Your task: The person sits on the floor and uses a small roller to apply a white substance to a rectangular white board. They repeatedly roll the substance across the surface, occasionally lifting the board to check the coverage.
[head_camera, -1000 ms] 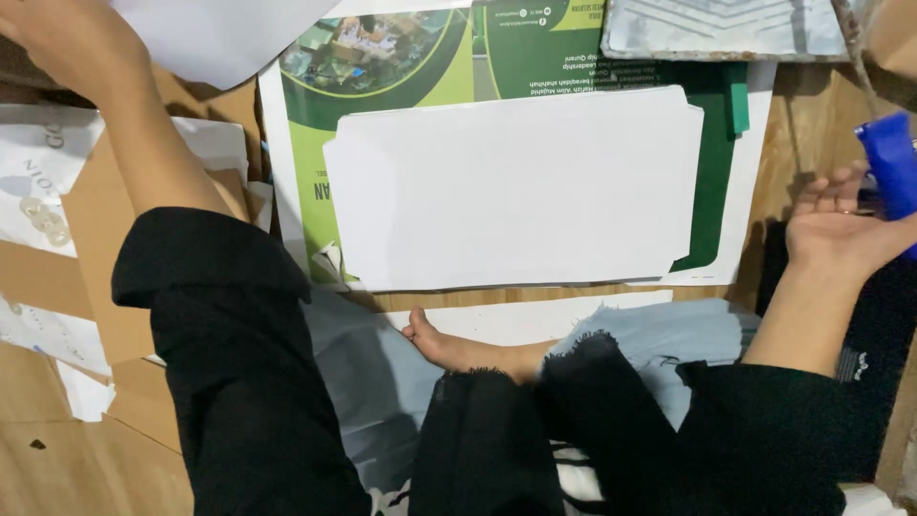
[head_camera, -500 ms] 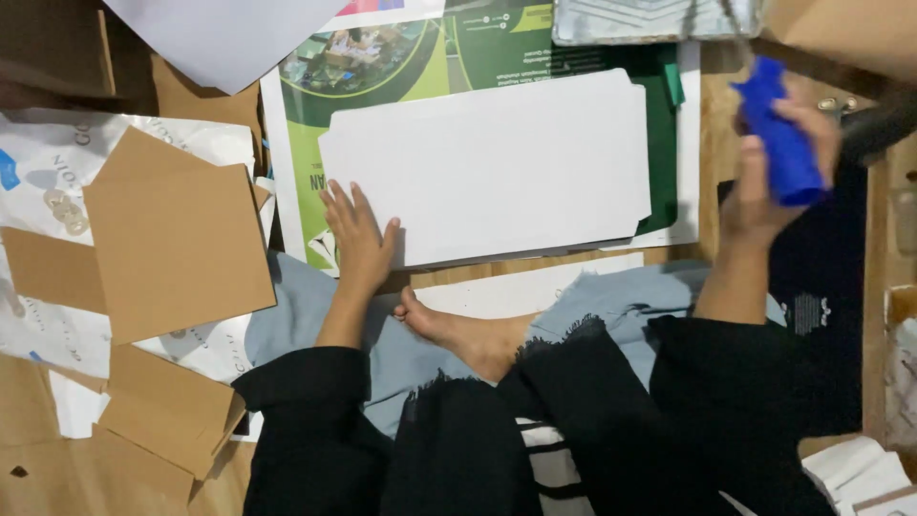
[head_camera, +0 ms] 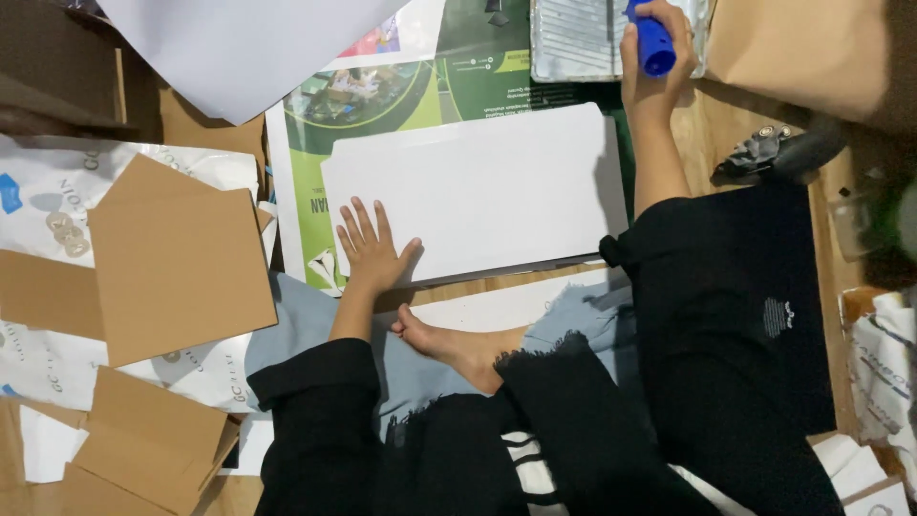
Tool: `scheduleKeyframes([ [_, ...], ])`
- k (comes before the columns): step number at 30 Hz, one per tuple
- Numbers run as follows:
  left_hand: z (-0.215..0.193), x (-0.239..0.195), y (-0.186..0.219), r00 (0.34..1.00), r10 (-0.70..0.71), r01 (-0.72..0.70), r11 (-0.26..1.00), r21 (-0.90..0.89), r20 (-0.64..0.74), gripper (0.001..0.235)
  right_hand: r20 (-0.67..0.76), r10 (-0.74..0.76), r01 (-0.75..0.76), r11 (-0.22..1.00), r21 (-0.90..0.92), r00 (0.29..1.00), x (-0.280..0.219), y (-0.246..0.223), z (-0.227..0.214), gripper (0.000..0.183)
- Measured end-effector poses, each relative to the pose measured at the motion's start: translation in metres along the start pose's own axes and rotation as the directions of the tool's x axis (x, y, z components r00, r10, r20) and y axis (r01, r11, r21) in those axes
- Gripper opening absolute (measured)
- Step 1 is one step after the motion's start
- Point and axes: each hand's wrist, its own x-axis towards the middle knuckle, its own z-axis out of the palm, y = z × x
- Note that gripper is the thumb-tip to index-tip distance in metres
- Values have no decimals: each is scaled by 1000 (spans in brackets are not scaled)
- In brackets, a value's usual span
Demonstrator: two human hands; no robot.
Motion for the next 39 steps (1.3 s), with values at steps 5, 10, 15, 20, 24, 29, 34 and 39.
scheduleKeyframes([
  [5,-7,1,4,996,-35,38,999,-30,86,93,-32,93,-95,995,-42,995,-8,13,26,11],
  [10,-6,12,-1,985,-38,46,998,-45,171,91,2,137,-137,990,-19,991,-9,8,16,11],
  [15,-4,18,-8,975,-36,52,997,-63,220,89,11,92,-92,995,-41,996,-18,-5,0,13],
  [20,-1,17,-11,983,-28,45,995,-91,180,87,-3,66,-67,998,-16,998,-38,-19,-12,11],
  [24,10,24,-14,985,-57,68,996,-62,164,88,81,160,-154,985,-82,984,-59,-41,-30,9],
  [29,-2,10,-1,992,-73,80,995,-62,103,87,188,115,-115,993,-13,975,-59,-78,-63,10],
  [34,11,5,-4,991,-11,8,1000,-17,-132,95,174,-93,106,992,-67,980,-27,-124,-108,11],
  [39,37,15,-18,868,138,-101,989,103,-476,88,142,-132,136,991,-19,981,-6,-161,-143,15],
])
